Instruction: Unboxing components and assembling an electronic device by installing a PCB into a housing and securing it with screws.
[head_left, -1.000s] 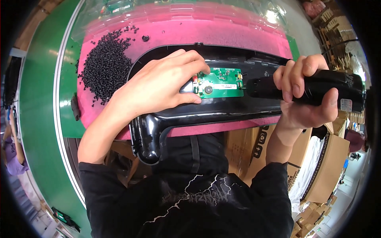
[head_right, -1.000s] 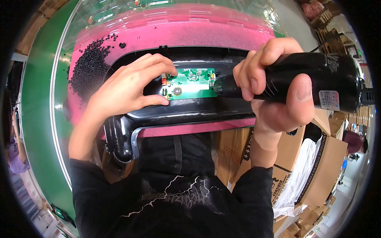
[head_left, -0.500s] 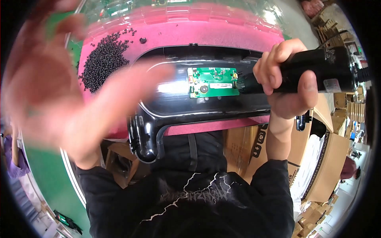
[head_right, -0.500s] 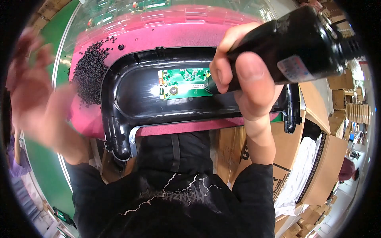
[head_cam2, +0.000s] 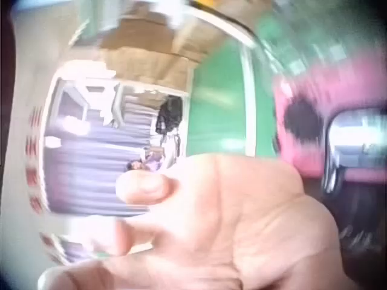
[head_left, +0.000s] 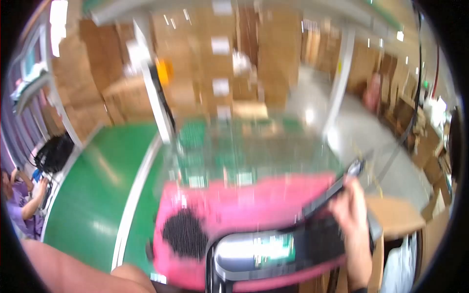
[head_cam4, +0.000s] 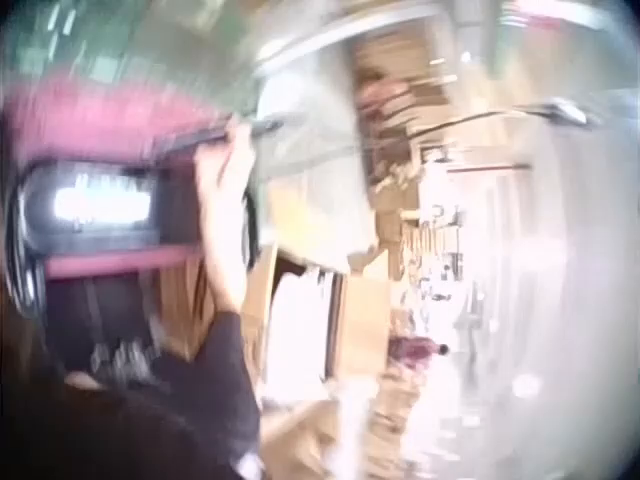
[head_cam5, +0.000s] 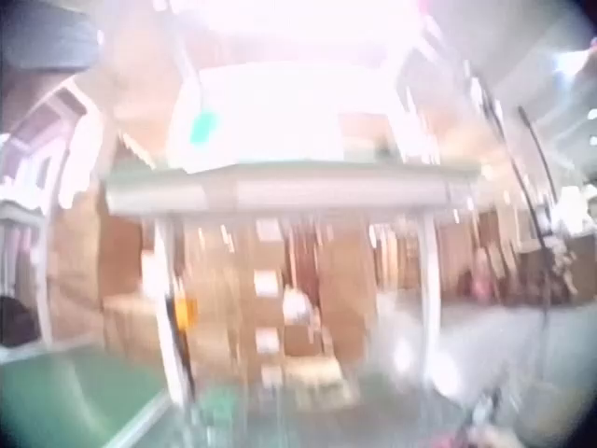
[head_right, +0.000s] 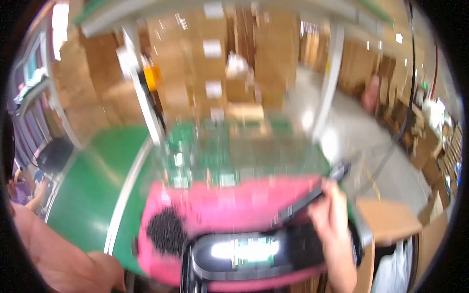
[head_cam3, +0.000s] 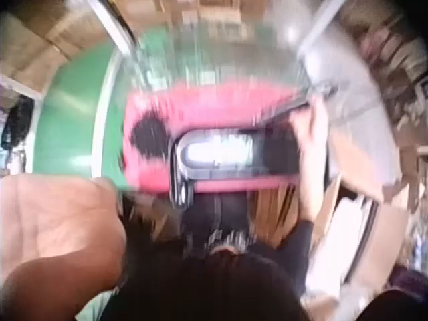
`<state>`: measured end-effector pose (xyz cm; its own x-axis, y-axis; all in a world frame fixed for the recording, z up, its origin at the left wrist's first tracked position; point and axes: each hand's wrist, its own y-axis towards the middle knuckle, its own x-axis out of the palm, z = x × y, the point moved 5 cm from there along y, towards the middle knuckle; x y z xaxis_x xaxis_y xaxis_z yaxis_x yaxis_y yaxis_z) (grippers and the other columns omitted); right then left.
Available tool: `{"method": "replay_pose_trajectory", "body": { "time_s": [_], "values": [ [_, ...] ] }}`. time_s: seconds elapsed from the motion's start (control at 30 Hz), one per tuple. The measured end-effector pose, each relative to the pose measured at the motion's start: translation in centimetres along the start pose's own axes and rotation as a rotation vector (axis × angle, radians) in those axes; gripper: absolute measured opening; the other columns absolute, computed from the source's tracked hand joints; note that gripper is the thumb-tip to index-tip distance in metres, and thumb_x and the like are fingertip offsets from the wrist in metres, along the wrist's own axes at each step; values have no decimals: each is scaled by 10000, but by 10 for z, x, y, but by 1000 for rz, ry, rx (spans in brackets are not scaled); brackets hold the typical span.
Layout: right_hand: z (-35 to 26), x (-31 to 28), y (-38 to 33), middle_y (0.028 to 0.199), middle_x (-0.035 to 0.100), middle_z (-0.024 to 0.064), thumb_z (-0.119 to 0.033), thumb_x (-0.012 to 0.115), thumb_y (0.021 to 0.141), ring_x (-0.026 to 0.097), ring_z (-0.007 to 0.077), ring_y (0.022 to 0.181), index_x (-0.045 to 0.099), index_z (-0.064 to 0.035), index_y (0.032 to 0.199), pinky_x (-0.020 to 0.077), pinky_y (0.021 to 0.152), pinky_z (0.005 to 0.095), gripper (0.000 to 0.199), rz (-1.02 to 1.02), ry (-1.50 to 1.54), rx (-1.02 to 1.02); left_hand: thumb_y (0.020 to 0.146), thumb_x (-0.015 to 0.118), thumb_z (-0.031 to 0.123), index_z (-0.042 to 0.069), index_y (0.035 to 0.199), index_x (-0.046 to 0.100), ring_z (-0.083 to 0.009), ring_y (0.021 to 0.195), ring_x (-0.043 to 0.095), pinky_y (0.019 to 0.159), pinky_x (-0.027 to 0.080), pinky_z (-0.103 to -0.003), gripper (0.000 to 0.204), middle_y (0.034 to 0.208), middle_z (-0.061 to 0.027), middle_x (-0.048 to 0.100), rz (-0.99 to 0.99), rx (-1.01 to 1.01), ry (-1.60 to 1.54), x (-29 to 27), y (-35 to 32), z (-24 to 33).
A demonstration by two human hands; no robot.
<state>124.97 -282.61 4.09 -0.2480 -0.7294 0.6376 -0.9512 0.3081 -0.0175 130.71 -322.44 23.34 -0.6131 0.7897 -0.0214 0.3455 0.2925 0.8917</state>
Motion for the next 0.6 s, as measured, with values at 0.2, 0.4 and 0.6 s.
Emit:
{"method": "replay_pose_trajectory", "body": {
  "time_s": [0.2,0.4,0.6],
  "values": [
    [0,-30,-36,946,575,97,-221,548,848,549,241,849,544,-95,985,487,776,437,186,-15,-144,115,770,646,57,-6,1032,517,-257,975,490,869,413,-418,299,1050,-136,524,472,294,496,-92,42,23],
    [-45,-10,-53,1107,486,51,-48,557,814,503,188,947,435,-89,1186,433,928,425,394,-49,-105,-258,777,635,63,-5,1032,516,-269,989,483,888,402,-433,289,1050,-140,521,437,148,453,-61,19,58],
    [-68,48,-79,1275,391,83,-208,581,806,422,163,1073,304,-18,1371,366,905,326,657,-59,-420,-743,783,623,69,-4,1031,514,-280,1003,476,907,391,-448,280,1051,-144,519,149,-169,184,-40,-37,71]
  ]
}}
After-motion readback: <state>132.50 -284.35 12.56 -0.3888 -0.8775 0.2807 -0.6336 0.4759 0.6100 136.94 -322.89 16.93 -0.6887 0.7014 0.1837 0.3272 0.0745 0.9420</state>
